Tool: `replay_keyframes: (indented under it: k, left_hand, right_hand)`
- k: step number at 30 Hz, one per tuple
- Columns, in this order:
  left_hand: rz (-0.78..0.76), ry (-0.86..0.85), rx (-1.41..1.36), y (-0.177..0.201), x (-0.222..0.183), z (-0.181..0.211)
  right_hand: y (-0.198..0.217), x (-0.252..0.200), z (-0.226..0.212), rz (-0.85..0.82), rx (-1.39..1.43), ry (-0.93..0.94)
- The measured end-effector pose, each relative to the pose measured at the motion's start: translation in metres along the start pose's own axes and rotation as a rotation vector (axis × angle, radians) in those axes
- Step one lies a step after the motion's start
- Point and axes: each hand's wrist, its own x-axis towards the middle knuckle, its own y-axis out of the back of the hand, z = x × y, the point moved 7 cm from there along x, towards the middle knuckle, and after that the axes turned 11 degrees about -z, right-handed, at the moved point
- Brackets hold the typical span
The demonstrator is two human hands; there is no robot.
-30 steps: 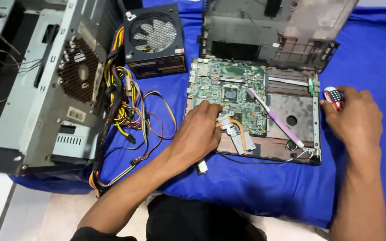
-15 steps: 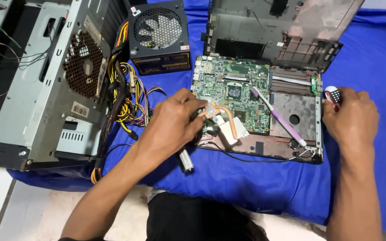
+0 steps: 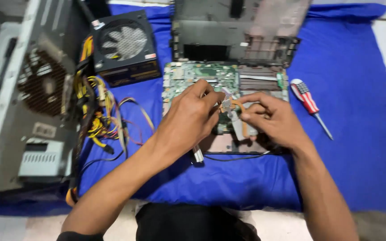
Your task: Disassembling a laptop and cleaning the internal motherboard using a screwdriver, toothbrush, and cotton swab.
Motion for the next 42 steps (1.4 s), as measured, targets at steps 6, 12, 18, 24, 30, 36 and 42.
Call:
replay_keyframes:
  k: [6, 12, 18, 24, 30, 36, 42]
  left_hand:
    - [0.112, -0.041, -0.065, 0.007, 0.017, 0.000]
    - [-0.003, 0.075, 0.072, 0.009, 0.008, -0.039]
    - [-0.110, 0.120, 0.022, -0.008, -0.007, -0.077]
    - [0.019, -0.066, -0.011, -0.017, -0.015, -0.089]
    - [0.082, -0.023, -0.123, -0.027, -0.024, -0.107]
    - [0.094, -0.029, -0.129, -0.026, -0.029, -0.105]
    - [0.138, -0.056, -0.114, -0.031, -0.033, -0.111]
  right_hand:
    - [0.083, -0.033, -0.010, 0.302, -0.139, 0.076]
    - [0.162, -0.075, 0.024, 0.536, -0.167, -0.119]
    - [0.176, -0.093, 0.045, 0.493, -0.289, -0.468]
    - [0.175, -0.087, 0.050, 0.493, -0.536, -0.495]
    - [0.110, -0.059, -0.002, 0.580, -1.273, 0.041]
    - [-0.013, -0.012, -0.030, 0.288, -1.127, -0.084]
    - [-0.029, -0.033, -0.007, 0.332, -1.345, 0.033]
